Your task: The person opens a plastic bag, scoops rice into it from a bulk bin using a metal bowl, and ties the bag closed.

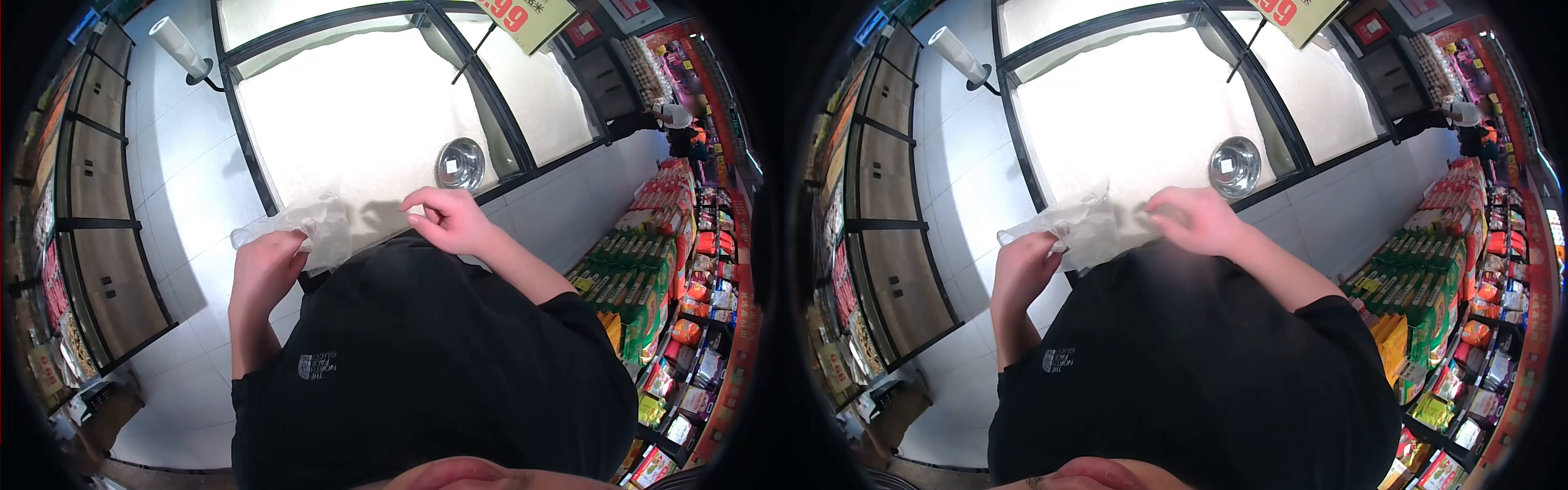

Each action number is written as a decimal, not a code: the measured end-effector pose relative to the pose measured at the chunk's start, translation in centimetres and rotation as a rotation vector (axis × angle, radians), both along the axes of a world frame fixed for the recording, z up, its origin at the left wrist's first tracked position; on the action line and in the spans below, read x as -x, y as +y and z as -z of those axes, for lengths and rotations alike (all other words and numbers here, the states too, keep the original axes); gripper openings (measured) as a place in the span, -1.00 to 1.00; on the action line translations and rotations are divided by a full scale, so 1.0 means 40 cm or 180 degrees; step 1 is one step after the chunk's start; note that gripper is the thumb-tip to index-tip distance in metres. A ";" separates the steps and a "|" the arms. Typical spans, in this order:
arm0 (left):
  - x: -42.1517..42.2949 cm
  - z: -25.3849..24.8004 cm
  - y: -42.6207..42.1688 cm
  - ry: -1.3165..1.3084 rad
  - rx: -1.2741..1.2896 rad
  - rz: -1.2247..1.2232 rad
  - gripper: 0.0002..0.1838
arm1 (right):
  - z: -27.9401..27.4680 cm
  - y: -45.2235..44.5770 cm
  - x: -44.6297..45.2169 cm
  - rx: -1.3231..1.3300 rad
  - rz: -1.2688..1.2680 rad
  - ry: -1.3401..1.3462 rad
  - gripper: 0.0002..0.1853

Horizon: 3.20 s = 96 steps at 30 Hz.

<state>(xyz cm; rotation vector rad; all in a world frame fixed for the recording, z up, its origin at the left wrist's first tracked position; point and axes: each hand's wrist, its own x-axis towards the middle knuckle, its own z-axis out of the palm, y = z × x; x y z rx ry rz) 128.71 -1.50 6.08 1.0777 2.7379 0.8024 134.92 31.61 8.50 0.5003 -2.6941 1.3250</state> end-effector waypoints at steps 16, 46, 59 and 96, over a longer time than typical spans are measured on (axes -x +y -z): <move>-0.219 0.048 -0.061 -0.0474 0.0555 -0.0603 -0.83 | -0.515 -0.084 -0.045 0.0117 -0.2044 0.2257 -0.75; -0.374 -0.020 0.449 0.1735 -0.0059 -0.0779 -0.67 | 0.312 0.469 -0.263 0.0671 0.0833 -0.0480 -0.84; -0.383 0.109 0.559 -0.0890 -0.1078 -0.1339 -0.81 | 0.383 0.536 -0.353 0.0032 0.0470 -0.0086 -0.77; -0.492 0.235 0.449 -0.1266 -0.2509 -0.1945 -0.67 | -0.005 0.501 -0.327 0.0433 0.0367 -0.0541 -0.89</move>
